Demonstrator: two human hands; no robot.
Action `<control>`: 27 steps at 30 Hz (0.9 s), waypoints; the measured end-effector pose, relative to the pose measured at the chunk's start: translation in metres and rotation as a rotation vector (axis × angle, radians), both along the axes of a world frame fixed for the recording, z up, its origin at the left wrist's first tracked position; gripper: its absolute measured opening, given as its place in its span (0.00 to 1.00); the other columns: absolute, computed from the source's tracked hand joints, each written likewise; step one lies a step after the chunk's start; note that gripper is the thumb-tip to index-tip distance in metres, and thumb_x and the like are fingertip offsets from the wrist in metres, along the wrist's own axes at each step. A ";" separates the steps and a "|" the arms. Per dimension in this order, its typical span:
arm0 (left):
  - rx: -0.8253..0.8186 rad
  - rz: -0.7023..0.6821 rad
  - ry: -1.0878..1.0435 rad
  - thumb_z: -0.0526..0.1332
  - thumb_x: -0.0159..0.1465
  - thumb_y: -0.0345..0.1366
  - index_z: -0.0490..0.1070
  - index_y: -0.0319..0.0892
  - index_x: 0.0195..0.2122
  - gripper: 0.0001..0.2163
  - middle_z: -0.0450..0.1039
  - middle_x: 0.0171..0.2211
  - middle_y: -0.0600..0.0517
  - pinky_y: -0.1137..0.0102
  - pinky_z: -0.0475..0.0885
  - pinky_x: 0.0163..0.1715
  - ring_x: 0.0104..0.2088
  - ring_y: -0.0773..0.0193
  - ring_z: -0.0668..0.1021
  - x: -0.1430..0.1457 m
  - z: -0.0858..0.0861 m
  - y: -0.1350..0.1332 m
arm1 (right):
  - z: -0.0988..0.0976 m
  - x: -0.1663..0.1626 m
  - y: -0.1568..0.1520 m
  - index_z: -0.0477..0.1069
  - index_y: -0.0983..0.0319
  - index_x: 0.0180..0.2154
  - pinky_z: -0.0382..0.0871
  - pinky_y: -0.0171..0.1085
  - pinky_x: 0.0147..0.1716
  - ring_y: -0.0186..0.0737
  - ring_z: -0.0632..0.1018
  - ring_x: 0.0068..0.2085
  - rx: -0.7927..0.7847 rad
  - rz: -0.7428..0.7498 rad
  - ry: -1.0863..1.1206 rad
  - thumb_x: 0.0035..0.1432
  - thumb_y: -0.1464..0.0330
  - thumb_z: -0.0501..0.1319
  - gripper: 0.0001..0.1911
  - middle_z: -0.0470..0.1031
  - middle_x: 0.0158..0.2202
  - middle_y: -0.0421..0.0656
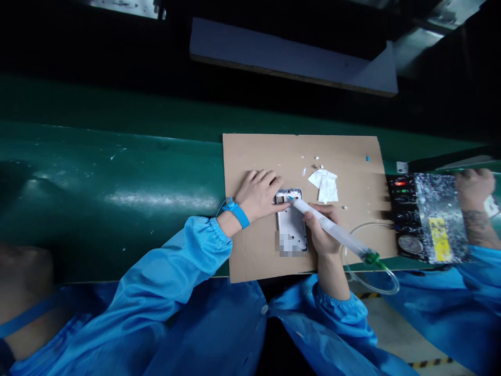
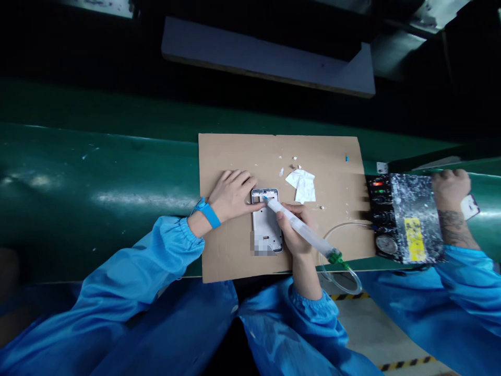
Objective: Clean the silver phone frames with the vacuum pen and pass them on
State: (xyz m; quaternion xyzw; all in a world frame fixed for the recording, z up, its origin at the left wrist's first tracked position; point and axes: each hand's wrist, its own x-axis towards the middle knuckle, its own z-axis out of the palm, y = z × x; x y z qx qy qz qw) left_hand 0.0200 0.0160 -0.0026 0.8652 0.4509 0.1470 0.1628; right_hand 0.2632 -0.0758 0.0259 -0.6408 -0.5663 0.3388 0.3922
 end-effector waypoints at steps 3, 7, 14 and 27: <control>-0.001 -0.002 -0.003 0.73 0.79 0.61 0.82 0.40 0.62 0.28 0.83 0.57 0.39 0.52 0.71 0.59 0.58 0.42 0.81 0.000 0.000 0.000 | 0.002 0.004 -0.001 0.81 0.61 0.37 0.85 0.47 0.39 0.56 0.93 0.48 -0.042 0.080 0.054 0.75 0.46 0.74 0.25 0.88 0.37 0.43; 0.010 0.003 -0.014 0.73 0.78 0.61 0.83 0.41 0.61 0.27 0.83 0.56 0.39 0.51 0.71 0.58 0.57 0.41 0.81 0.000 -0.001 0.000 | 0.017 0.027 0.005 0.82 0.59 0.35 0.86 0.50 0.39 0.63 0.93 0.52 -0.082 0.134 0.121 0.71 0.50 0.79 0.21 0.90 0.36 0.46; 0.012 0.004 -0.016 0.72 0.79 0.61 0.82 0.41 0.61 0.27 0.84 0.57 0.39 0.51 0.72 0.59 0.57 0.42 0.81 0.000 -0.001 0.000 | 0.085 0.201 0.118 0.77 0.57 0.28 0.85 0.53 0.38 0.58 0.93 0.44 -0.138 0.229 0.386 0.71 0.43 0.78 0.30 0.87 0.31 0.46; 0.011 0.004 -0.031 0.73 0.78 0.61 0.83 0.43 0.61 0.26 0.83 0.57 0.40 0.51 0.71 0.58 0.57 0.42 0.81 0.000 -0.003 0.000 | 0.004 0.036 0.013 0.82 0.56 0.40 0.85 0.49 0.33 0.54 0.90 0.41 0.087 -0.084 0.004 0.65 0.44 0.82 0.25 0.88 0.35 0.44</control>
